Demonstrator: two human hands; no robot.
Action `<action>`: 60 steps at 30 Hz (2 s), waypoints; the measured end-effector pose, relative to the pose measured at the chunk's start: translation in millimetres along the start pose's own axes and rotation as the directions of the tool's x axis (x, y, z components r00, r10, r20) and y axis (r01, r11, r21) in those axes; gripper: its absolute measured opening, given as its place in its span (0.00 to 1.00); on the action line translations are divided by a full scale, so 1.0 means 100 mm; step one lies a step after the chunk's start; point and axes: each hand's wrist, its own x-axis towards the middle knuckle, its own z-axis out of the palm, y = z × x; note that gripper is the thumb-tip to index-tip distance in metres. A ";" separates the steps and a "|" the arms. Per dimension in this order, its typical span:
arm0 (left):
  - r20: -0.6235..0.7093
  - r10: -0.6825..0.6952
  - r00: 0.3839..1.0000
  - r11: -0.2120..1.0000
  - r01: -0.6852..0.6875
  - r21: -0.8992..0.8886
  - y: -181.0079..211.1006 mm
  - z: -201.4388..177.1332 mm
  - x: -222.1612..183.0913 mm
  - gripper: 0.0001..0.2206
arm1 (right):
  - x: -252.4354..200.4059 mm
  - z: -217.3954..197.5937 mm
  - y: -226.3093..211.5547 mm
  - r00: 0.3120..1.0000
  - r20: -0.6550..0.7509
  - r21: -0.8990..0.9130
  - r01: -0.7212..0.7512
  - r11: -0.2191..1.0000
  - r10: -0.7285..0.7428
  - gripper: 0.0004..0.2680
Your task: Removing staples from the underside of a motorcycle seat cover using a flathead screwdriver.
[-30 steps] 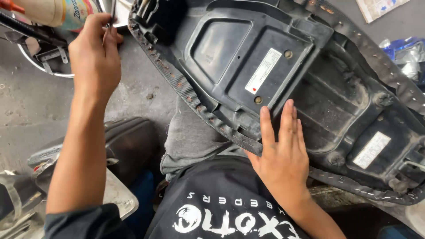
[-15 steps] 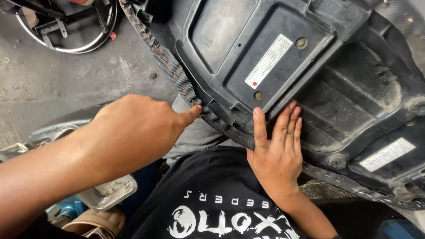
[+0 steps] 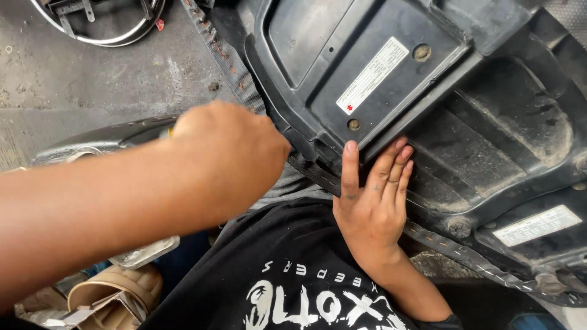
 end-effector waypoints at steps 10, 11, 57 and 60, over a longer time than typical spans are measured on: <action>-0.772 -0.080 0.630 0.992 -0.029 -0.126 -0.05 1.19 0.31 0.41 | -0.04 -0.05 0.05 0.997 0.076 0.033 -0.006 0.999 0.003 0.21; -0.761 -0.016 0.648 0.999 -0.021 -0.039 -0.07 1.14 0.23 0.41 | -0.06 -0.05 0.04 0.999 0.045 0.031 0.006 1.000 -0.007 0.20; -0.479 -0.043 0.877 0.996 0.078 0.053 0.31 0.73 0.00 0.39 | -0.10 -0.04 0.00 0.996 0.068 0.135 -0.064 0.989 0.055 0.20; -0.427 -0.007 0.904 0.984 0.081 0.156 0.36 0.69 0.10 0.39 | -0.06 -0.04 0.01 0.998 0.041 0.098 -0.053 0.994 0.050 0.20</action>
